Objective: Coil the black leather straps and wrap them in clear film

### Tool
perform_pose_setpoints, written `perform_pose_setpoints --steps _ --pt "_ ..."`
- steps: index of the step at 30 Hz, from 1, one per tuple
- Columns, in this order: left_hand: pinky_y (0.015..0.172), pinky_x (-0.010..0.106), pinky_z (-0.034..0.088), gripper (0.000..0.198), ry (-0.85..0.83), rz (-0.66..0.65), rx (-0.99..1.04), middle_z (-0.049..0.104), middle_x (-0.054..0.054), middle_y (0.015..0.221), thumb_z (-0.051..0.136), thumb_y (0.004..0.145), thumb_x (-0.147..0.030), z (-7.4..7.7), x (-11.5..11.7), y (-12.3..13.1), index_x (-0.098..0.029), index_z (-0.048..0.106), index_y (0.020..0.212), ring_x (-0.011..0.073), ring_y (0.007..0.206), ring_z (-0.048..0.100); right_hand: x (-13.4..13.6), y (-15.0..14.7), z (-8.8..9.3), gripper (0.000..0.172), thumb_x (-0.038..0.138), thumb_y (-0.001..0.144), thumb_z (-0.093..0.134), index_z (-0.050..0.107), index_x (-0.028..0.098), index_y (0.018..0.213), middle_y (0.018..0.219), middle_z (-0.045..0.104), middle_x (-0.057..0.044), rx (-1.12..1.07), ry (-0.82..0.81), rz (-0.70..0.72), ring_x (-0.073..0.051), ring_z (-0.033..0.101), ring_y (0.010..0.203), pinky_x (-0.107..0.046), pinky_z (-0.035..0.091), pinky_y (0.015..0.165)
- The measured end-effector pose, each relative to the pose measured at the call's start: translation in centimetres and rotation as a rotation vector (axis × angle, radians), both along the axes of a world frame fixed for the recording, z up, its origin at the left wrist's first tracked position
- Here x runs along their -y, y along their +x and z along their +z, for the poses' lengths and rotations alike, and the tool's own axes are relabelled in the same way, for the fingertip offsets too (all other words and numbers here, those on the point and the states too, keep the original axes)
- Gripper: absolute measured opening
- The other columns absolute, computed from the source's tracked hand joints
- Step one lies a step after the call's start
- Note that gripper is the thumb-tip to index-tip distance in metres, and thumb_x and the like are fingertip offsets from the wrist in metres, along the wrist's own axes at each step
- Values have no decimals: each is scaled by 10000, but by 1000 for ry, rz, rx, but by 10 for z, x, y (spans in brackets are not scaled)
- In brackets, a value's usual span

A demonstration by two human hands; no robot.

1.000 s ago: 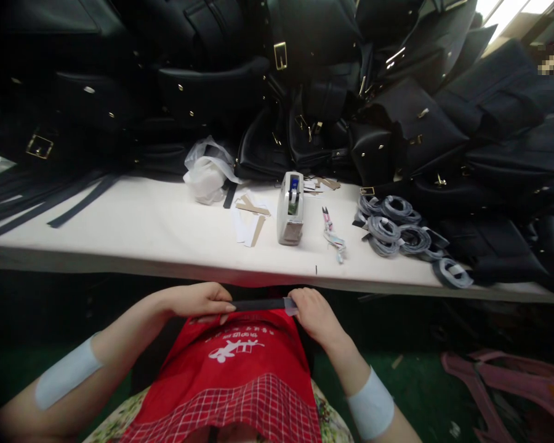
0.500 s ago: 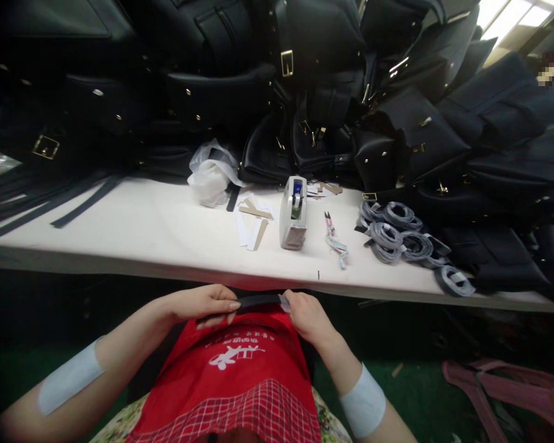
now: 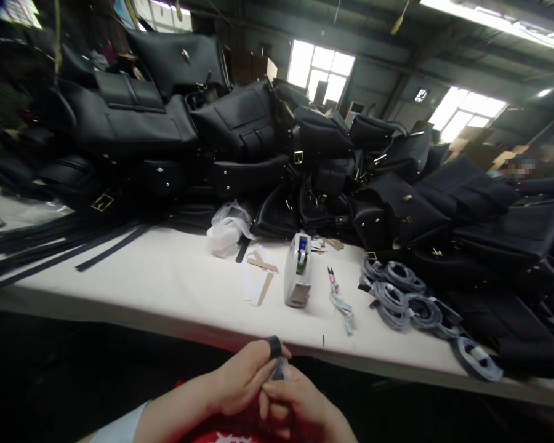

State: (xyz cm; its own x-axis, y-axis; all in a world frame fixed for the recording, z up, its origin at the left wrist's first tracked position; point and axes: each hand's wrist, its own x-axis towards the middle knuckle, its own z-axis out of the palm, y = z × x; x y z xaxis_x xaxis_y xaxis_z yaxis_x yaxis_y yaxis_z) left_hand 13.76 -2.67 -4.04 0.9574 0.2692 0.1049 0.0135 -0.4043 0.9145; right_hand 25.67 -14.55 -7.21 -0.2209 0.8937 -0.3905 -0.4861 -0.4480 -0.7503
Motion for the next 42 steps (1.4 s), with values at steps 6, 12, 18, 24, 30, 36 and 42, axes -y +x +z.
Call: perform_pose_setpoints --steps 6,12,18,24,30,36,42 --pt "763 380 476 269 647 -110 -54 662 131 853 371 933 -281 6 10 -3 -145 602 905 247 772 602 16 23 -2 340 397 680 727 588 118 545 358 385 68 -163 -12 -81 -45 304 261 -180 301 289" --pt "600 345 443 421 533 -130 -225 661 120 644 356 945 -327 -7 17 1 -167 611 652 222 554 590 20 43 1 340 474 768 670 612 141 728 454 542 23 579 23 -24 -100 467 377 -204 374 394" --pt "444 259 352 553 -617 -131 -414 438 -43 412 345 910 -620 -7 9 -5 -191 513 604 108 339 371 28 38 30 407 279 863 575 544 207 1262 1224 627 -127 1356 282 -148 -263 588 1123 -452 430 1017" --pt "600 291 461 461 -1262 -125 -245 261 -113 350 442 901 -542 -8 -5 -2 -165 554 661 66 292 239 17 12 13 268 213 885 499 591 174 1134 1102 672 -108 1180 344 -44 -252 629 1022 -406 473 947" --pt "730 318 486 400 -1214 94 37 456 -50 524 411 934 -481 -2 -1 10 -127 594 899 107 474 493 3 -19 1 471 507 958 447 589 157 677 552 529 9 677 213 15 -108 480 515 -243 432 558" --pt "824 405 452 427 -7 285 175 657 108 858 414 922 -521 -9 -3 -2 -156 631 971 245 836 594 15 13 41 446 545 832 630 694 105 806 554 570 -4 367 218 -11 -66 412 407 -191 308 396" --pt "552 280 382 660 -215 100 -121 544 29 495 252 957 -587 -2 5 -8 -171 586 568 140 472 487 10 54 55 299 428 866 578 675 153 931 786 671 -86 1121 243 -379 -200 616 688 -321 524 651"
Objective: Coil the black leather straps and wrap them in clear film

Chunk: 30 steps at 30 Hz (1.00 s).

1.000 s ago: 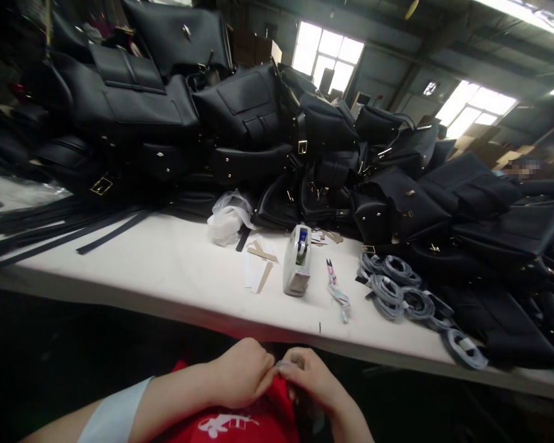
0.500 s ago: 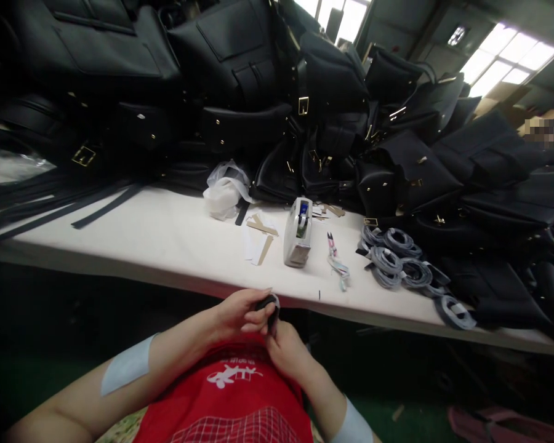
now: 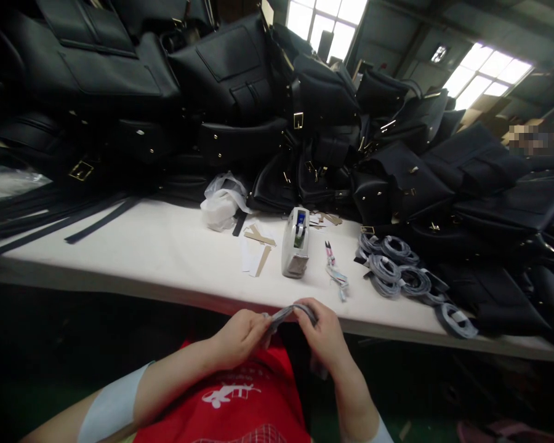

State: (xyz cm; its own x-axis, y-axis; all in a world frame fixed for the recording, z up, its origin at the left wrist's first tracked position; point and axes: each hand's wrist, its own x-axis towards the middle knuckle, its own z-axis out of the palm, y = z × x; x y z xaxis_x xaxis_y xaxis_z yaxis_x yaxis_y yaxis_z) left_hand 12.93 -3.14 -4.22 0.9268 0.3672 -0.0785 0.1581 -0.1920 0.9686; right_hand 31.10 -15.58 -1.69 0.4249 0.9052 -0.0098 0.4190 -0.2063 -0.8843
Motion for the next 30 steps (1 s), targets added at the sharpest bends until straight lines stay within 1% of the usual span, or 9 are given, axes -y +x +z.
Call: perform_pose_setpoints --steps 4,8,10,12,16,19,25,27,30 --pt "431 253 320 674 -789 -24 -69 273 -81 293 313 884 -716 11 4 3 -183 515 525 81 265 243 -2 -18 -8 423 219 819 593 569 204 1241 1228 610 -123 290 47 175 -281 547 1158 -443 406 1038" --pt "645 290 481 502 -1087 102 148 345 -102 390 502 873 -606 16 2 9 -134 617 746 70 332 354 -6 -54 -28 219 244 927 465 611 178 1076 1000 679 -80 -12 -110 325 -223 636 904 -342 502 837" --pt "764 331 496 459 -907 235 245 492 -52 526 497 897 -557 13 -1 10 -120 630 948 107 466 500 -9 -65 -35 265 315 966 431 636 166 886 785 649 -37 -159 -188 381 -178 608 727 -297 494 716" --pt "856 383 478 447 -469 309 277 614 32 699 436 931 -531 6 -4 8 -137 617 1041 181 691 611 -7 -65 -34 331 382 965 458 652 156 820 664 584 -2 -325 -222 511 -133 543 616 -259 463 634" --pt "854 431 454 511 422 203 248 674 140 858 351 932 -552 -10 -10 -7 -149 664 921 270 857 609 4 -39 -17 434 522 873 588 698 110 954 592 533 19 -673 -219 602 -78 442 466 -205 367 464" --pt "654 333 437 572 505 77 175 617 91 645 303 943 -552 -7 -11 -13 -162 640 694 201 617 559 6 -15 -7 400 490 808 682 705 113 943 619 578 2 -526 -191 424 -100 502 490 -218 401 483" --pt "368 245 234 773 -462 -81 -97 411 -12 341 236 893 -730 13 0 -5 -159 563 488 85 294 308 -9 -7 -11 227 352 885 607 693 192 1021 1011 679 -91 125 25 128 -236 613 992 -359 462 898" --pt "334 242 209 760 -740 -86 -68 356 -37 281 295 859 -764 12 1 -4 -156 562 490 73 236 232 -10 -12 -16 258 372 928 534 690 189 1020 997 683 -95 99 61 142 -234 622 971 -355 473 880" --pt "405 219 367 678 -1098 16 69 254 -86 247 352 906 -682 12 -7 -3 -166 524 500 60 218 220 -10 -25 -22 369 415 978 407 663 188 1115 1054 694 -101 -87 90 211 -229 640 965 -347 495 862"
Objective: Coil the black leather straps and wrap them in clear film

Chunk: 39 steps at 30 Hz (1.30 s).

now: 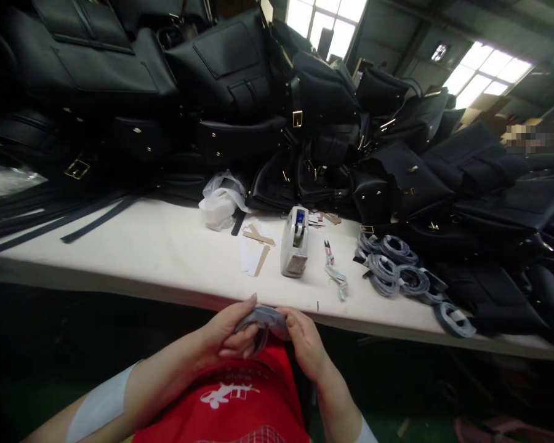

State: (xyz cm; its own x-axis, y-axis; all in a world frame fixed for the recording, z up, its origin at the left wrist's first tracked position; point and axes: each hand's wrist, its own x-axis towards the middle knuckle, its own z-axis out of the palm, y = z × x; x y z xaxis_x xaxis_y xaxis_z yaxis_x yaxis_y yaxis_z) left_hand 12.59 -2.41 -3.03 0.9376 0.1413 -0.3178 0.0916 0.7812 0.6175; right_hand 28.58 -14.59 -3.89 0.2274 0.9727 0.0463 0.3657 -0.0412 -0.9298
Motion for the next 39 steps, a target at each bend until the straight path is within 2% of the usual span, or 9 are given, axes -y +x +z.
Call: perform_pose_setpoints --steps 3,6,10,15,18,23,30,34,39 --pt "561 203 471 621 -242 166 52 216 -110 279 309 991 -529 9 -18 2 -152 545 558 43 246 229 -2 -17 -3 396 407 921 543 602 200 1254 1173 675 -99 -20 -79 89 -251 626 1061 -370 468 948" --pt "714 237 504 464 -118 437 83 399 -82 402 387 991 -440 18 -32 1 -126 637 757 58 362 394 -3 -32 -1 320 374 950 501 686 215 1158 1028 713 -76 -28 -263 285 -226 657 956 -354 489 894" --pt "835 360 483 372 778 635 -11 677 71 802 555 884 -501 7 -33 -9 -150 673 920 184 700 606 6 -29 5 404 465 947 497 721 159 1087 667 637 -23 -397 -352 542 -125 578 584 -233 466 587" --pt "694 356 439 396 1580 300 -8 637 90 659 674 732 -574 -10 -17 -20 -181 662 686 233 647 568 13 8 6 569 641 808 603 729 88 848 476 523 12 -639 -209 302 -79 416 362 -195 332 384" --pt "531 269 348 464 1438 79 -82 553 26 518 588 825 -562 -3 -14 -17 -185 590 555 142 481 463 3 24 4 485 592 847 584 707 123 857 569 594 -15 -375 -198 139 -113 507 446 -217 404 436" --pt "401 230 259 654 726 -167 -105 462 -20 367 399 877 -686 4 -19 -8 -153 607 561 87 319 361 -13 21 -2 258 355 917 549 665 195 1083 1049 680 -94 263 -72 -25 -228 611 1008 -386 465 926" --pt "398 201 305 599 150 107 -31 288 -93 298 499 863 -655 16 -23 -12 -108 656 675 67 281 315 -14 -11 -16 381 320 855 638 592 196 1213 1156 673 -110 313 -132 17 -278 613 1057 -427 453 950" --pt "727 295 494 451 207 414 106 448 -73 498 553 891 -534 34 -35 -10 -105 682 951 75 444 446 -13 -34 -14 284 356 969 463 654 207 1118 959 712 -71 80 -205 170 -221 660 878 -351 493 829" --pt "920 423 410 302 1121 610 -101 638 97 847 594 845 -464 19 -37 -4 -166 640 856 258 858 576 -13 -35 -1 453 556 922 506 660 139 1003 581 582 21 -551 -298 447 -88 463 473 -218 397 504"
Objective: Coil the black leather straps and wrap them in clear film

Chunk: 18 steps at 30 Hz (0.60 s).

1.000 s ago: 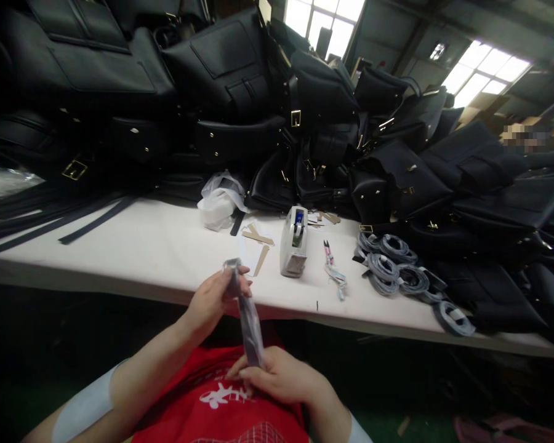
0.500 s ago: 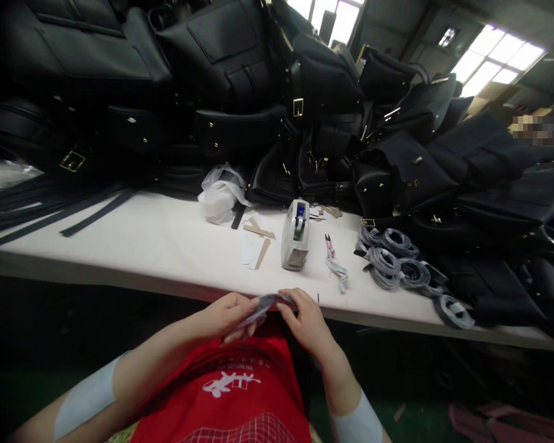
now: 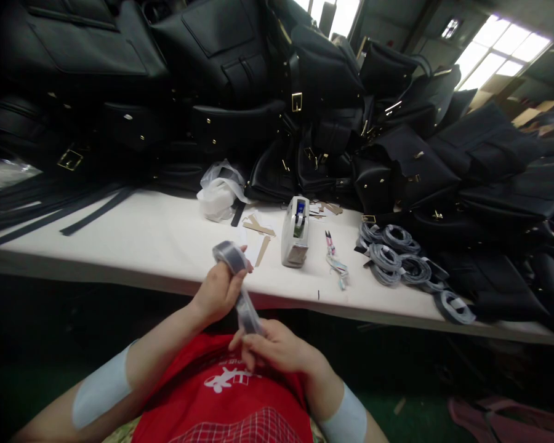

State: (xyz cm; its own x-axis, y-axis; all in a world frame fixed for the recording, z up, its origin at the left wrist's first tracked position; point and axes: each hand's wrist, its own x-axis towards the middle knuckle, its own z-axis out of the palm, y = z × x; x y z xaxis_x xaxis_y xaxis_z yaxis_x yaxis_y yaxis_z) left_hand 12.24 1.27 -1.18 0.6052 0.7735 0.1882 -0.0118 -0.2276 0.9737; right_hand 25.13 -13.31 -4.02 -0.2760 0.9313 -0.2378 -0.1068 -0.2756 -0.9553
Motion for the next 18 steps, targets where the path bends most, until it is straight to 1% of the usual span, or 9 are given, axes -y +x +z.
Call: perform_pose_setpoints --steps 1,3,5,7,10,12,14,16,18 --pt "885 423 414 278 139 -32 -118 632 103 813 602 829 -450 -5 3 0 -175 629 795 270 831 569 -1 5 2 476 586 898 527 660 131 947 518 542 39 -108 -3 -75 -80 425 432 -219 386 491" --pt "762 383 422 276 308 -156 -280 595 80 702 625 795 -455 -11 9 -2 -192 604 712 254 711 546 -4 17 3 480 611 855 568 648 139 816 395 434 80 -250 2 -249 -76 369 363 -241 411 507" --pt "633 311 379 337 362 -233 -362 529 36 583 664 767 -488 -11 12 -4 -206 564 612 203 578 492 -8 27 2 452 594 832 602 626 154 729 341 381 98 -289 -14 -310 -74 350 331 -262 443 543" --pt "539 268 301 437 313 -213 -419 454 -3 485 695 744 -527 -6 10 -6 -211 506 508 151 475 412 -12 33 1 425 571 828 616 621 157 732 375 443 83 -221 -62 -304 -76 379 342 -255 436 532" --pt "448 251 215 494 41 -254 -469 442 -19 407 675 762 -560 0 2 -10 -195 527 464 111 385 355 -15 36 1 349 511 835 637 642 164 877 622 631 17 99 -31 -363 -113 544 525 -258 461 592" --pt "394 249 184 529 -234 -378 -463 442 -24 361 603 803 -610 0 -3 -13 -178 583 499 100 323 342 -15 34 4 279 436 857 637 655 180 967 859 689 -33 407 99 -395 -162 620 774 -301 484 749" --pt "353 245 170 592 -507 -518 -410 390 -37 310 502 847 -657 -1 -6 -16 -168 605 531 91 266 295 -14 32 7 232 376 905 584 659 193 1024 994 683 -59 631 231 -393 -196 606 942 -341 454 875" --pt "337 231 202 626 -735 -610 -315 312 -62 274 441 869 -675 -2 -7 -17 -165 602 542 78 234 235 -15 31 8 241 365 953 502 653 199 1041 1000 678 -64 712 288 -370 -202 598 951 -344 445 880" --pt "361 217 298 643 -911 -652 -205 258 -82 264 412 892 -660 -2 -7 -16 -155 603 542 62 223 209 -18 30 5 293 406 977 448 654 198 975 927 671 -52 710 291 -341 -194 595 879 -325 448 825"
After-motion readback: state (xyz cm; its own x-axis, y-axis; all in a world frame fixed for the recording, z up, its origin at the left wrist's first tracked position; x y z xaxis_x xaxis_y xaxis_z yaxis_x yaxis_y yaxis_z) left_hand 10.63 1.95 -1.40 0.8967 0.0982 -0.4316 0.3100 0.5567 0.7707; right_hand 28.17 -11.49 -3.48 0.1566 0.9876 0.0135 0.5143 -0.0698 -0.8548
